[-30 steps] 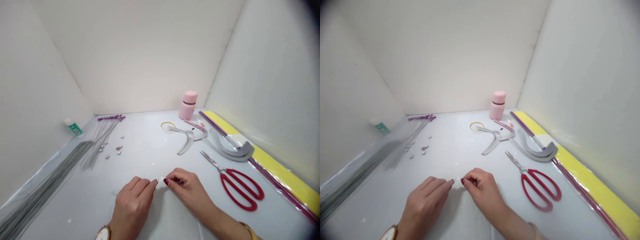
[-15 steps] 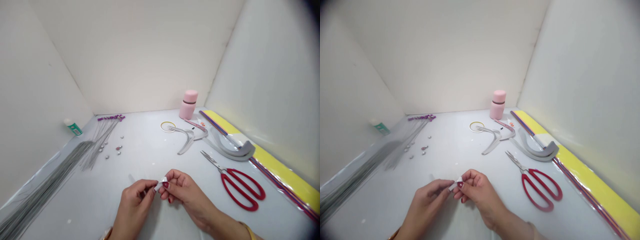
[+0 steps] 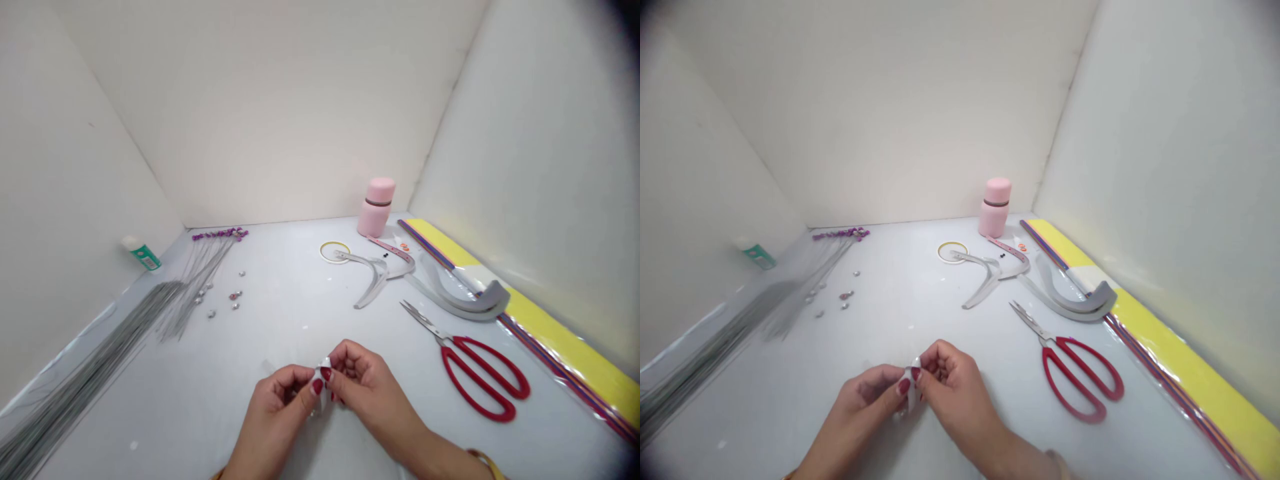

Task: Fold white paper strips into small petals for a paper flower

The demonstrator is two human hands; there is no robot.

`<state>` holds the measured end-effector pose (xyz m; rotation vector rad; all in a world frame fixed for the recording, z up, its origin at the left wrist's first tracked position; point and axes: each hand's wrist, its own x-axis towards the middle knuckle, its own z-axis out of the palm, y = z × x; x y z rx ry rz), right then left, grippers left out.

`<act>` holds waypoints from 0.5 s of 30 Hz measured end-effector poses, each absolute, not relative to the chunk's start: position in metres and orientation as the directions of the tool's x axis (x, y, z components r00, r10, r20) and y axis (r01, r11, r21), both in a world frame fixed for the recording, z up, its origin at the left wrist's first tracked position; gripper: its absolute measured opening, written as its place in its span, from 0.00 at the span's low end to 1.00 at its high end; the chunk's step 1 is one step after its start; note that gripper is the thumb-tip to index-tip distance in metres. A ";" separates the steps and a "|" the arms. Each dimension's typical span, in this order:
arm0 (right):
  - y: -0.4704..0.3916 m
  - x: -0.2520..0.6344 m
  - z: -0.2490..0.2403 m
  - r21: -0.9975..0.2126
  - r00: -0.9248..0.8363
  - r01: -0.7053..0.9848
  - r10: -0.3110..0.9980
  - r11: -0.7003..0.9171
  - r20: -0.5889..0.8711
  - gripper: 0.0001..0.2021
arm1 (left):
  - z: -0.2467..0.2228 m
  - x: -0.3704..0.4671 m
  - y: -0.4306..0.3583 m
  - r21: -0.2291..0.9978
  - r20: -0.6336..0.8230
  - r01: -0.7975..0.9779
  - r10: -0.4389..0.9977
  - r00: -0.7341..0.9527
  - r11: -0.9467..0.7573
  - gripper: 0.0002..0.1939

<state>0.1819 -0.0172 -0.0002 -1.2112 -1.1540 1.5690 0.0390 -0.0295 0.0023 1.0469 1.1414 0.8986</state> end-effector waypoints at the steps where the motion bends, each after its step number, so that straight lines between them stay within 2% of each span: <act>1: -0.018 0.182 -0.001 -0.972 -0.203 -0.058 0.956 -0.228 -0.212 0.07 | 0.000 0.038 -0.029 0.959 -0.271 -0.043 0.949 0.159 0.280 0.10; 6: -0.022 0.181 -0.002 -0.975 -0.352 0.003 0.913 -0.220 -0.207 0.08 | -0.006 0.035 -0.027 0.942 -0.315 -0.125 0.949 0.000 0.312 0.09; 12: -0.020 0.179 -0.002 -0.953 -0.442 0.072 0.847 -0.295 -0.295 0.10 | -0.003 0.031 -0.025 0.935 -0.338 -0.122 0.941 -0.025 0.333 0.08; 15: -0.019 0.182 -0.001 -0.935 -0.464 -0.002 0.829 -0.355 -0.314 0.08 | 0.000 0.028 -0.023 0.940 -0.331 -0.095 0.943 -0.040 0.327 0.10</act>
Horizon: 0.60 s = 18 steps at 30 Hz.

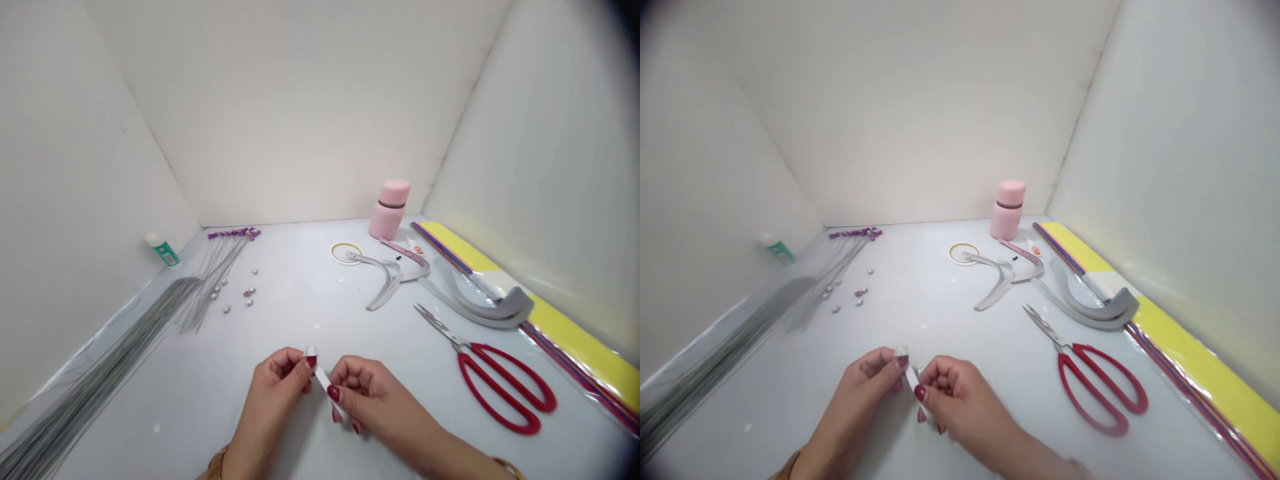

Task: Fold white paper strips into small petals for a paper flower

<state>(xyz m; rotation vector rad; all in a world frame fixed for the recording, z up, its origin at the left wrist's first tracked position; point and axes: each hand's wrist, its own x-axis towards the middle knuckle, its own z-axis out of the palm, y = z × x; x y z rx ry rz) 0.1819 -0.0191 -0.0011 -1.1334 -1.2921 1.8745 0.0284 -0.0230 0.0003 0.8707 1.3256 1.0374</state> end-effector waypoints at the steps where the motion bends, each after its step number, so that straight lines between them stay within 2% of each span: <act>1: -0.019 0.183 -0.001 -0.927 -0.470 -0.049 0.828 -0.371 -0.307 0.08 | 0.001 0.028 -0.022 0.941 -0.330 -0.095 0.943 -0.037 0.325 0.10; 5: -0.020 0.189 0.003 -0.888 -0.511 -0.180 0.812 -0.423 -0.282 0.08 | 0.002 0.026 -0.023 0.936 -0.321 -0.150 0.947 0.001 0.318 0.12; 8: -0.020 0.191 0.006 -0.910 -0.552 -0.160 0.799 -0.382 -0.239 0.07 | 0.001 0.027 -0.024 0.929 -0.316 -0.191 0.948 0.036 0.316 0.12; 9: -0.019 0.192 0.007 -0.943 -0.552 -0.122 0.811 -0.309 -0.194 0.08 | 0.000 0.027 -0.024 0.927 -0.320 -0.194 0.947 0.042 0.322 0.13; 11: -0.017 0.193 0.008 -0.998 -0.535 -0.011 0.843 -0.065 -0.049 0.08 | 0.000 0.028 -0.023 0.923 -0.332 -0.189 0.942 0.050 0.336 0.13; 14: -0.014 0.195 0.007 -0.943 -0.503 0.126 0.839 0.307 0.206 0.13 | 0.000 0.030 -0.022 0.912 -0.357 -0.198 0.932 0.053 0.361 0.13; 16: -0.013 0.197 0.005 -0.882 -0.510 0.205 0.815 0.424 0.273 0.16 | 0.001 0.031 -0.022 0.899 -0.370 -0.222 0.926 0.074 0.377 0.13; 18: -0.014 0.198 0.003 -0.824 -0.556 0.285 0.785 0.489 0.274 0.17 | 0.001 0.032 -0.022 0.896 -0.364 -0.236 0.927 0.091 0.375 0.12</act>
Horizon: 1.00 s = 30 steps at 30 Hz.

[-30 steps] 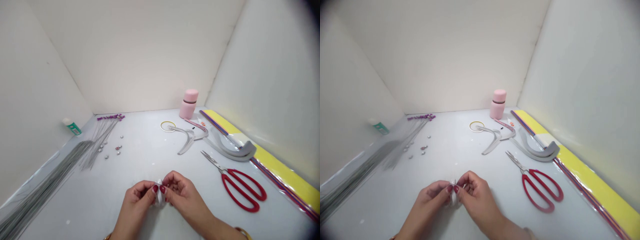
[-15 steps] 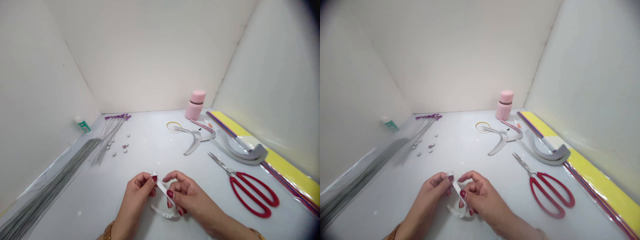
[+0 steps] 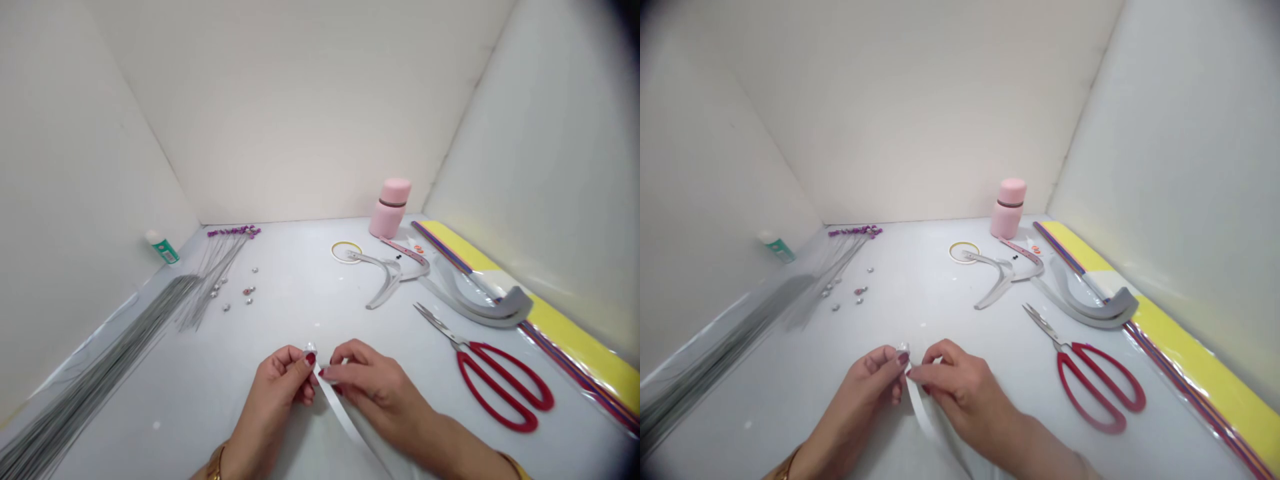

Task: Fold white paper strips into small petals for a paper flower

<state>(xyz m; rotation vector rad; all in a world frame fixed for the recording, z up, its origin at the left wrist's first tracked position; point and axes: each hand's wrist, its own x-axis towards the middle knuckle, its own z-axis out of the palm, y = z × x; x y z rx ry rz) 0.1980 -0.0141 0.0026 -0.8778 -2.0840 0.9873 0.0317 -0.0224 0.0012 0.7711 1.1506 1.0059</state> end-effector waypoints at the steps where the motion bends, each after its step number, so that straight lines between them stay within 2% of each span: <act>1: -0.015 0.198 0.002 -0.806 -0.582 0.298 0.767 0.511 0.271 0.17 | 0.001 0.032 -0.023 0.897 -0.361 -0.238 0.928 0.097 0.373 0.12; 4: -0.017 0.198 0.004 -0.863 -0.555 0.209 0.782 0.460 0.283 0.13 | 0.000 0.032 -0.023 0.897 -0.365 -0.230 0.926 0.097 0.378 0.11; 7: -0.016 0.201 0.011 -0.982 -0.351 -0.015 0.919 0.187 0.180 0.06 | -0.001 0.031 -0.022 0.903 -0.366 -0.217 0.929 0.062 0.370 0.10; 9: -0.013 0.204 0.015 -0.970 -0.200 -0.242 0.978 0.011 0.061 0.03 | -0.001 0.030 -0.022 0.903 -0.374 -0.216 0.927 0.031 0.371 0.10; 11: -0.011 0.204 0.016 -0.915 -0.152 -0.382 0.986 -0.126 -0.072 0.06 | -0.002 0.030 -0.022 0.904 -0.373 -0.217 0.928 0.016 0.368 0.10; 13: -0.012 0.201 0.014 -0.898 -0.215 -0.360 0.959 -0.252 -0.183 0.10 | -0.003 0.031 -0.022 0.919 -0.347 -0.199 0.938 0.006 0.341 0.10; 15: -0.016 0.195 0.009 -0.908 -0.344 -0.220 0.899 -0.357 -0.270 0.13 | -0.004 0.031 -0.023 0.935 -0.317 -0.167 0.948 0.004 0.313 0.10; 17: -0.020 0.189 0.004 -0.913 -0.470 -0.055 0.817 -0.405 -0.334 0.15 | -0.006 0.032 -0.023 0.941 -0.303 -0.151 0.953 0.017 0.302 0.09; 20: -0.024 0.183 -0.004 -0.894 -0.496 0.067 0.763 -0.444 -0.416 0.16 | -0.008 0.033 -0.024 0.946 -0.296 -0.125 0.954 0.043 0.300 0.08; 24: -0.022 0.183 -0.006 -0.865 -0.450 0.048 0.762 -0.499 -0.465 0.17 | -0.006 0.035 -0.028 0.966 -0.256 -0.028 0.965 0.053 0.257 0.07; 30: -0.020 0.186 -0.003 -0.899 -0.390 -0.049 0.837 -0.436 -0.384 0.16 | -0.006 0.037 -0.035 0.978 -0.206 0.055 0.970 0.129 0.201 0.10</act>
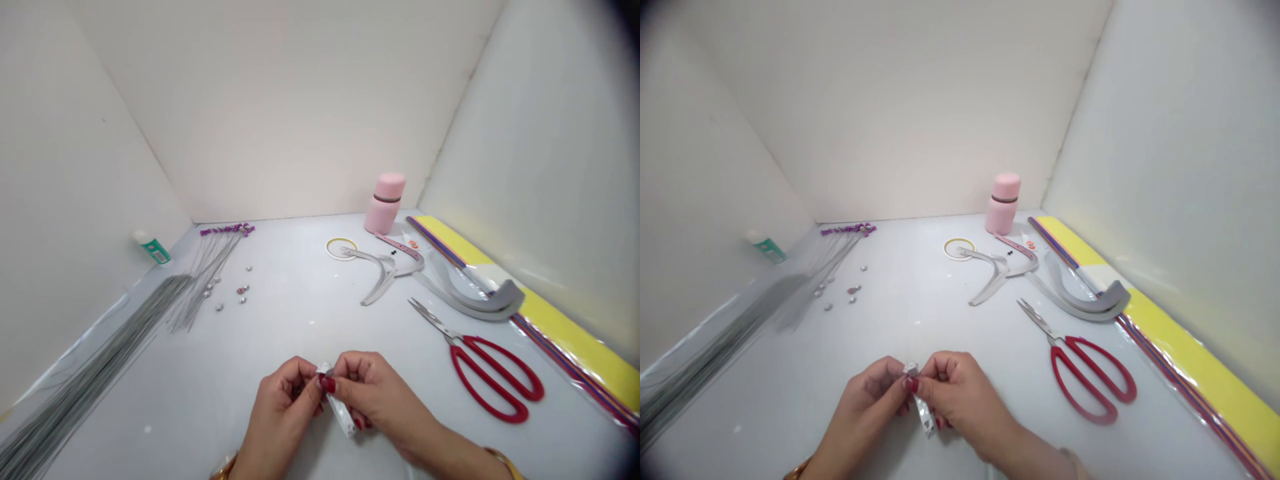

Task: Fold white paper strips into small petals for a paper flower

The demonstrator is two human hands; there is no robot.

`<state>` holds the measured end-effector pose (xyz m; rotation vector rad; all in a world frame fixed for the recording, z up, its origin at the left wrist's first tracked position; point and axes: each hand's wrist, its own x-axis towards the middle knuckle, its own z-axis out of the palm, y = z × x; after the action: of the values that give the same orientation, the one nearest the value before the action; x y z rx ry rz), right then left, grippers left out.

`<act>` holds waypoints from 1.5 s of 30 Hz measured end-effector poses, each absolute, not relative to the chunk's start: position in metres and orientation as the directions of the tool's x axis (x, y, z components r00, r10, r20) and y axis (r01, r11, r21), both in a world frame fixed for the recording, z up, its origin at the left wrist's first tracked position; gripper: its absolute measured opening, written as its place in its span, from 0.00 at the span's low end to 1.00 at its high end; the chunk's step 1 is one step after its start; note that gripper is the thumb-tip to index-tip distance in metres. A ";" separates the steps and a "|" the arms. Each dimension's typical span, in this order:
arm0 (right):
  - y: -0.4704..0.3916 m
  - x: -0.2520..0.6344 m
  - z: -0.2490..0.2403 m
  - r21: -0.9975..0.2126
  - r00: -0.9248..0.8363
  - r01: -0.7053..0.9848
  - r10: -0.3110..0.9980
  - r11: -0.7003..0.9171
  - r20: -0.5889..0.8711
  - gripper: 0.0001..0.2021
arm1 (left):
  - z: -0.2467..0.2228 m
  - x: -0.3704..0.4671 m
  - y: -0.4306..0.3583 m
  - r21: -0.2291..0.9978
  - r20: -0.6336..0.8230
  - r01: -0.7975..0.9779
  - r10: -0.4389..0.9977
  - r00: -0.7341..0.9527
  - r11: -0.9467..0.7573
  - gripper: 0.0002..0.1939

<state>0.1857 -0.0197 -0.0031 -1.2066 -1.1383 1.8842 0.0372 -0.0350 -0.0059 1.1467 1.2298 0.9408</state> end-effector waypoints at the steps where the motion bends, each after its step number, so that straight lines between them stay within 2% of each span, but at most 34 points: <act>1: -0.020 0.186 -0.002 -0.898 -0.396 -0.049 0.833 -0.438 -0.385 0.16 | -0.006 0.037 -0.035 0.978 -0.205 0.054 0.970 0.129 0.200 0.10; 7: -0.023 0.184 0.004 -0.832 -0.475 0.025 0.726 -0.554 -0.498 0.17 | -0.004 0.036 -0.030 0.968 -0.250 -0.023 0.967 0.048 0.252 0.07; 11: -0.023 0.183 0.000 -0.859 -0.451 -0.035 0.775 -0.511 -0.442 0.17 | -0.002 0.037 -0.031 0.968 -0.246 -0.026 0.966 0.081 0.249 0.08; 18: -0.021 0.185 -0.001 -0.896 -0.384 -0.127 0.854 -0.425 -0.351 0.15 | -0.004 0.038 -0.036 0.975 -0.219 0.075 0.965 0.144 0.210 0.12; 27: -0.022 0.182 -0.003 -0.883 -0.424 -0.083 0.818 -0.461 -0.388 0.17 | -0.002 0.037 -0.035 0.969 -0.246 0.047 0.964 0.100 0.243 0.11; 37: -0.021 0.184 -0.001 -0.875 -0.432 -0.185 0.837 -0.448 -0.337 0.16 | -0.004 0.040 -0.038 0.973 -0.185 0.177 0.963 0.195 0.151 0.13; 41: -0.019 0.185 0.002 -0.901 -0.350 -0.164 0.877 -0.402 -0.328 0.14 | -0.002 0.039 -0.037 0.968 -0.178 0.210 0.962 0.206 0.134 0.13; 45: -0.009 0.194 0.004 -0.929 -0.106 -0.253 0.962 -0.271 -0.252 0.11 | 0.001 0.039 -0.038 0.944 -0.238 0.289 0.933 0.271 0.157 0.12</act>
<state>0.1940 -0.0088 0.0040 -1.1561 -0.9184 1.5715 0.0394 -0.0377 0.0013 1.3721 1.2500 0.6958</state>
